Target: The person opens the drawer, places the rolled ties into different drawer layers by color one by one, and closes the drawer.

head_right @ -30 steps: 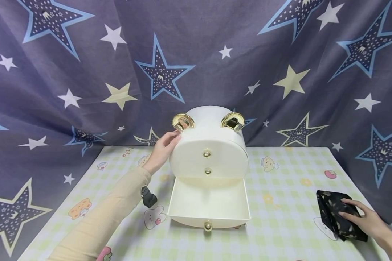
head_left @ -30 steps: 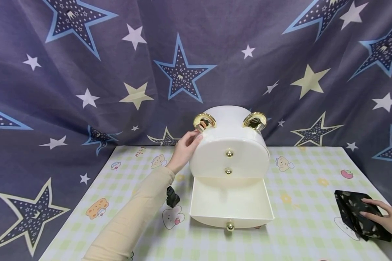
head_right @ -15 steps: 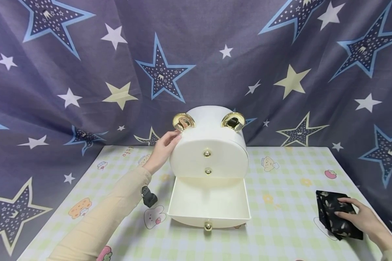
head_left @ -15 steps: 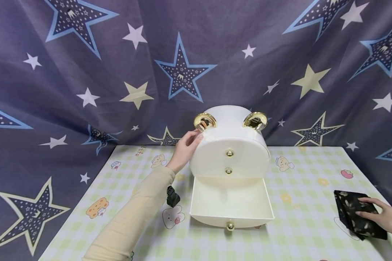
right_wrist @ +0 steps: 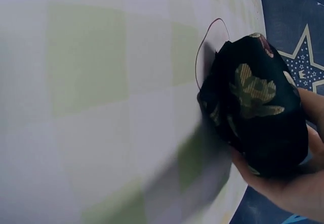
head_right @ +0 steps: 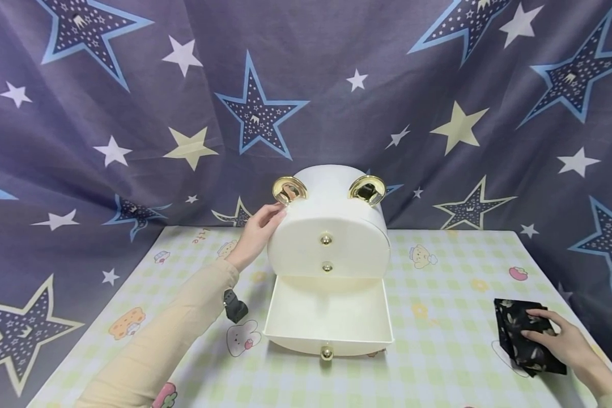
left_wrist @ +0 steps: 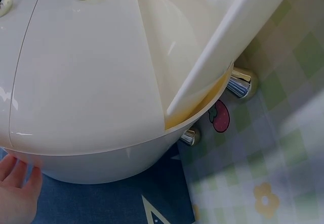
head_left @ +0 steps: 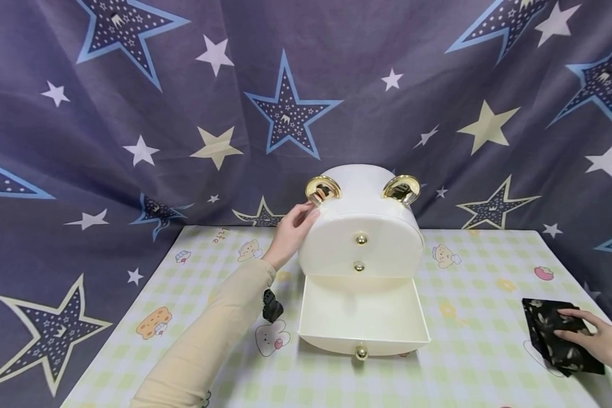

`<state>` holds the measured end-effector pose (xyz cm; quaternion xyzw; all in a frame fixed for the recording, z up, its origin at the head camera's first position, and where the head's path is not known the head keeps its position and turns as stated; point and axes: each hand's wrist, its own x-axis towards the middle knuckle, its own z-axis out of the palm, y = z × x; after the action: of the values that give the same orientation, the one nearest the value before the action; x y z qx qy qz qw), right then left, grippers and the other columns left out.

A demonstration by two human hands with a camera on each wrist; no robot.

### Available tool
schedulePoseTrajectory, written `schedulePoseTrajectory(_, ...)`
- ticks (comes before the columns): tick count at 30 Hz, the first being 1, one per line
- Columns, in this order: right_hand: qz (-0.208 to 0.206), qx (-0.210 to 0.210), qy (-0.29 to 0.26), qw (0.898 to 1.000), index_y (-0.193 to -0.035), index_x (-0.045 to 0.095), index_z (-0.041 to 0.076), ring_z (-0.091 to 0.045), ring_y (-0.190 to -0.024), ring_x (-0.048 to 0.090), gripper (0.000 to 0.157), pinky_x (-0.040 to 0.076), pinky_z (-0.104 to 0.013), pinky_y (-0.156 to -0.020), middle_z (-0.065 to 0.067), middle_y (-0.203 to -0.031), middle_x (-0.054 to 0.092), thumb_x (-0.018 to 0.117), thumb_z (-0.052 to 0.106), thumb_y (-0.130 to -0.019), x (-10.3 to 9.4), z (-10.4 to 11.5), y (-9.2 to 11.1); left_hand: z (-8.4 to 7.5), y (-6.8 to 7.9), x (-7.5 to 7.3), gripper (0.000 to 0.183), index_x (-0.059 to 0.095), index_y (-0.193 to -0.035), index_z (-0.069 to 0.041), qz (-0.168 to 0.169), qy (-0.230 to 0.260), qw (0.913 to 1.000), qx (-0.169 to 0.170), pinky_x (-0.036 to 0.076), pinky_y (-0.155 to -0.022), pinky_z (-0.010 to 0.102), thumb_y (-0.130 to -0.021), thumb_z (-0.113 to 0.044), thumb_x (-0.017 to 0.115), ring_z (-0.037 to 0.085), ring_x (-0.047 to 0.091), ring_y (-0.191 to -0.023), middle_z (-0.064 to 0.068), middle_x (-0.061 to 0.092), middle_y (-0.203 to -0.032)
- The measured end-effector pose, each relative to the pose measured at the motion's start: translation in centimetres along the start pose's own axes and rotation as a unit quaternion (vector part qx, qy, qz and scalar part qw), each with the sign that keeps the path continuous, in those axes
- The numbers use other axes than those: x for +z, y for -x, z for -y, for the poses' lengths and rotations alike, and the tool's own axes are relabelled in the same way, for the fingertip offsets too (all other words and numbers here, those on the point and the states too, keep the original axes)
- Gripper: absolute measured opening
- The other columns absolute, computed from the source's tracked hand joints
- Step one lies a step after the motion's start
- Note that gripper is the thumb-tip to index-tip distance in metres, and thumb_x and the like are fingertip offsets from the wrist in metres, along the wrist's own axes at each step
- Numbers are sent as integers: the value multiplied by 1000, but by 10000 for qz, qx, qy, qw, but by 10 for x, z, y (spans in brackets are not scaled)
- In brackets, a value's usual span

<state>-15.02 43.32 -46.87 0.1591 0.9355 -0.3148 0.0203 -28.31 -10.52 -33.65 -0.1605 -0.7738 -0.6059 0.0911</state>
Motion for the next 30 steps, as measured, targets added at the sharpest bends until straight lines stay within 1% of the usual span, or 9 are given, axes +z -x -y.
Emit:
schedulePoseTrajectory(7,132,-396,188,9989,-125,31,-10,-51,-89,42,92,47,-45,-61,-40,-125,20,58,60,-72,-4,11,1,0,1,0,34,52,-116,-3,20,-33,10000,-65,32,-103,22,-90,-25,52,19,39,-123,7,40,-135)
schedulePoseTrajectory(12,260,-861,351,9953,-125,37,-6,-28,-68,48,78,43,-29,-54,-39,-122,23,60,52,-77,-9,26,5,0,2,0,34,52,-116,-2,25,-24,10000,-52,32,-103,21,-90,-24,52,19,39,-123,8,40,-135)
schedulePoseTrajectory(14,201,-1095,334,9932,-123,45,11,-19,-60,44,59,38,-24,-51,-37,-121,27,61,46,-78,-9,32,8,0,2,0,34,52,-117,-2,23,-18,10000,-49,32,-103,20,-90,-23,52,19,39,-123,8,41,-135)
schedulePoseTrajectory(17,3,-1515,273,9881,-114,46,33,-10,-51,33,38,29,-22,-45,-35,-119,32,63,38,-80,-8,42,15,0,2,-1,34,52,-117,-1,36,9,10000,-48,32,-102,19,-90,-23,52,20,38,-123,9,41,-134)
schedulePoseTrajectory(19,-169,-1761,177,9841,-107,41,44,-10,-46,27,38,26,-23,-41,-31,-115,37,64,33,-80,-7,49,19,0,1,-1,35,52,-117,-1,51,54,10000,-31,32,-103,20,-90,-23,53,20,38,-123,9,41,-134)
schedulePoseTrajectory(22,-303,-2047,88,9783,-104,38,51,-10,-43,24,44,25,-24,-37,-17,-83,48,66,26,-79,-8,62,24,0,1,-1,36,51,-117,0,72,117,9999,-17,32,-103,22,-90,-23,53,21,38,-123,10,40,-134)
schedulePoseTrajectory(24,-342,-2166,48,9757,-103,38,53,-9,-43,24,48,25,-24,-35,-3,-64,38,67,23,-79,-10,70,26,1,1,-1,36,51,-117,0,83,149,9999,-8,32,-104,22,-90,-23,53,21,38,-123,10,40,-134)
schedulePoseTrajectory(26,-333,-2280,13,9731,-104,40,52,-8,-44,23,50,25,-24,-35,5,-59,26,68,20,-78,-11,78,27,1,1,-1,36,51,-117,0,75,134,9999,-10,31,-104,22,-90,-23,53,21,38,-123,10,41,-134)
schedulePoseTrajectory(30,-432,-2691,15,9621,-111,52,36,-7,-47,22,44,22,-24,-37,12,-71,36,70,15,-76,-13,92,30,1,0,0,35,52,-116,0,47,64,10000,-2,31,-103,20,-90,-23,53,20,38,-123,10,41,-134)
